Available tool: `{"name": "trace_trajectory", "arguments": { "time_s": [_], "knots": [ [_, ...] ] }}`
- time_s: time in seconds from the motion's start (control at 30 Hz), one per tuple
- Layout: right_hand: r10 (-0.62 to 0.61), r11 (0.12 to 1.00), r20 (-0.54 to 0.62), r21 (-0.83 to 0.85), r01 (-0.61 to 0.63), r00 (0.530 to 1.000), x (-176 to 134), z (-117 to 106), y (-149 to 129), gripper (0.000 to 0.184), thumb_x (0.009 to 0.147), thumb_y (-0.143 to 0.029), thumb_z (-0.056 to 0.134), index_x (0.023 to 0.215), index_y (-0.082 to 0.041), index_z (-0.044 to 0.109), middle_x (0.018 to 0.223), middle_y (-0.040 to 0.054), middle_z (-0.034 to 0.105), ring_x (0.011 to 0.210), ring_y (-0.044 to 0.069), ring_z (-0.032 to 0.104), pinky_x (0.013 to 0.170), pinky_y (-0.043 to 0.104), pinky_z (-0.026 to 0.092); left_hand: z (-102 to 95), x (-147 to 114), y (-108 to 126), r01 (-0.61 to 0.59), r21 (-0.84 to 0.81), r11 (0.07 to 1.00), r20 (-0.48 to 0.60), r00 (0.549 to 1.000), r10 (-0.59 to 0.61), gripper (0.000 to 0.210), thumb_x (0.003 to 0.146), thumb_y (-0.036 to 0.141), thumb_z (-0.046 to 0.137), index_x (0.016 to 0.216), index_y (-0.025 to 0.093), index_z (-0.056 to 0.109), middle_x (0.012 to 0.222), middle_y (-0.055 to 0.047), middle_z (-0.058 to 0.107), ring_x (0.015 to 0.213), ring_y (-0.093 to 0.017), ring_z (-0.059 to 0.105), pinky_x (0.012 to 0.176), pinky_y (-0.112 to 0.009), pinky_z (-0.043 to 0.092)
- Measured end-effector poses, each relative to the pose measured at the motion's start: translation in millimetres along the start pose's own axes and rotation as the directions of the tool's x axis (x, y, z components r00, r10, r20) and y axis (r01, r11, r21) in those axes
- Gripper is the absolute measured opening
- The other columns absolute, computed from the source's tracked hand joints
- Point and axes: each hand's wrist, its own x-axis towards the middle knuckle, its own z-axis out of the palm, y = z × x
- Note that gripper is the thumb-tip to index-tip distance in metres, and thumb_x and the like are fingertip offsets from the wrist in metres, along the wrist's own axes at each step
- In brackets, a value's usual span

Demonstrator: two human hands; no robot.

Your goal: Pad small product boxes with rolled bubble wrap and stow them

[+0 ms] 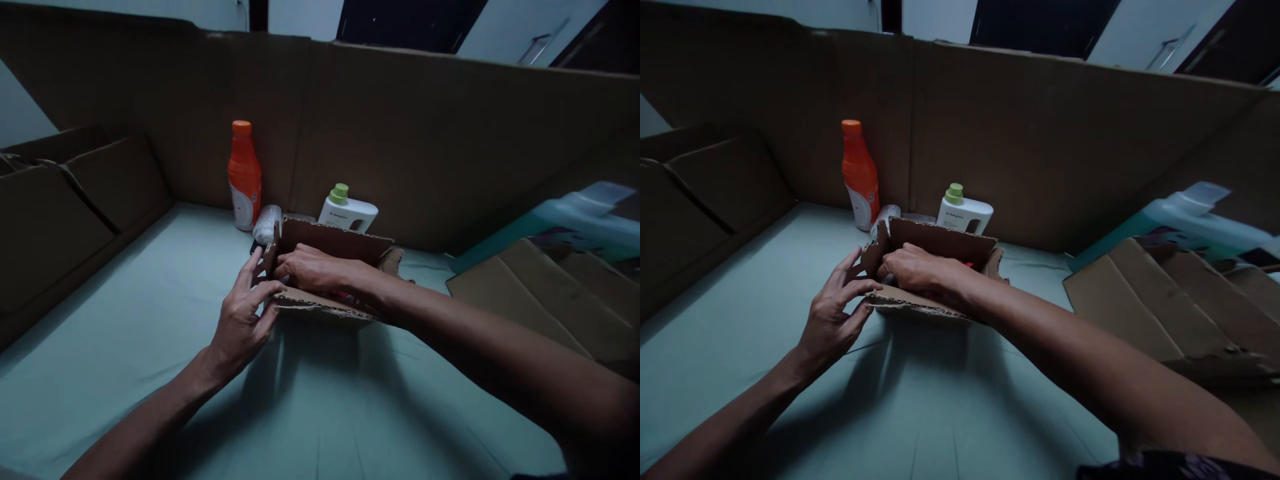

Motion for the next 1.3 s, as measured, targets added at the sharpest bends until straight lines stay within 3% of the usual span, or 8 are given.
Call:
{"name": "trace_trajectory", "arguments": {
  "time_s": [0.27, 0.43, 0.5, 0.63, 0.67, 0.9, 1.2, 1.3],
  "knots": [
    [0.081, 0.991, 0.126, -0.117, -0.066, 0.989, 7, -14, -9, 0.031, 0.084, -0.007, 0.058, 0.106, -0.022, 0.074, 0.107, 0.0029, 0.074, 0.089, 0.018, 0.065, 0.072, 0.027, 0.042, -0.1, 2, -3, 0.017, -0.003, 1.0, -0.014, 1.0, -0.017, 0.02, 0.087, 0.011, 0.059, 0.098, 0.021, 0.073, 0.153, -0.012, 0.047, 0.132, -0.028, 0.057, 0.106, -0.047, 0.053],
    [0.088, 0.98, -0.341, -0.136, -0.142, 0.936, -63, -33, -27, 0.051, 0.081, -0.008, 0.063, 0.129, -0.026, 0.065, 0.135, 0.007, 0.065, 0.113, 0.024, 0.064, 0.091, 0.036, 0.046, -2.5, -3, 0, 0.054, -0.047, 0.997, -0.043, 0.998, -0.056, 0.026, 0.088, 0.014, 0.059, 0.111, 0.022, 0.069, 0.153, -0.013, 0.045, 0.123, -0.026, 0.063, 0.103, -0.045, 0.055],
    [0.192, 0.957, -0.621, -0.053, -0.285, 0.76, -115, -24, -42, 0.034, 0.089, -0.016, 0.06, 0.121, -0.025, 0.069, 0.124, 0.0061, 0.071, 0.11, 0.025, 0.066, 0.095, 0.041, 0.047, -4.6, -10, -4, 0.088, -0.116, 0.989, -0.092, 0.991, -0.098, 0.046, 0.089, 0.019, 0.063, 0.134, 0.025, 0.056, 0.156, -0.015, 0.04, 0.125, -0.027, 0.061, 0.1, -0.044, 0.056],
    [0.492, 0.753, -0.868, 0.383, -0.534, 0.071, -200, 41, -71, 0.02, 0.094, -0.031, 0.058, 0.103, -0.023, 0.073, 0.101, 0.0056, 0.075, 0.097, 0.022, 0.069, 0.088, 0.038, 0.053, -3.4, -25, -25, 0.291, -0.29, 0.912, -0.049, 0.947, -0.318, 0.082, 0.084, 0.028, 0.072, 0.154, 0.033, 0.03, 0.159, -0.013, 0.036, 0.133, -0.03, 0.054, 0.105, -0.048, 0.052],
    [0.562, 0.706, -0.827, 0.482, -0.519, -0.003, -208, 62, -74, 0.021, 0.093, -0.033, 0.058, 0.104, -0.022, 0.072, 0.101, 0.0064, 0.075, 0.094, 0.022, 0.069, 0.085, 0.038, 0.054, 0.3, -27, -32, 0.356, -0.324, 0.876, -0.005, 0.926, -0.378, 0.085, 0.082, 0.03, 0.074, 0.154, 0.034, 0.029, 0.16, -0.012, 0.035, 0.137, -0.031, 0.05, 0.107, -0.049, 0.049],
    [0.78, 0.624, -0.554, 0.726, -0.289, 0.291, -138, 133, -32, 0.067, 0.074, -0.034, 0.07, 0.135, -0.014, 0.051, 0.134, 0.0183, 0.061, 0.116, 0.029, 0.061, 0.097, 0.043, 0.051, 46.2, -14, -45, 0.574, -0.466, 0.674, 0.344, 0.819, -0.46, 0.069, 0.078, 0.041, 0.069, 0.138, 0.017, 0.044, 0.137, -0.014, 0.058, 0.126, -0.029, 0.057, 0.106, -0.043, 0.048],
    [0.808, 0.557, -0.589, 0.762, -0.33, 0.005, -194, 150, -55, 0.045, 0.075, -0.046, 0.068, 0.11, -0.018, 0.061, 0.101, 0.0102, 0.072, 0.088, 0.024, 0.065, 0.081, 0.037, 0.054, 73.0, -18, 12, 0.456, -0.52, 0.722, 0.404, 0.876, -0.263, 0.068, 0.078, 0.034, 0.065, 0.14, 0.015, 0.043, 0.138, -0.015, 0.057, 0.125, -0.028, 0.057, 0.108, -0.043, 0.047],
    [0.812, 0.535, -0.584, 0.745, -0.398, 0.0, -198, 172, -88, 0.04, 0.079, -0.046, 0.067, 0.107, -0.019, 0.064, 0.099, 0.0097, 0.071, 0.09, 0.025, 0.065, 0.082, 0.037, 0.053, 55.9, -49, 17, 0.527, -0.432, 0.732, 0.459, 0.827, -0.325, 0.048, 0.084, 0.035, 0.059, 0.128, 0.016, 0.051, 0.119, -0.012, 0.065, 0.111, -0.026, 0.064, 0.098, -0.042, 0.053]
  ]
}}
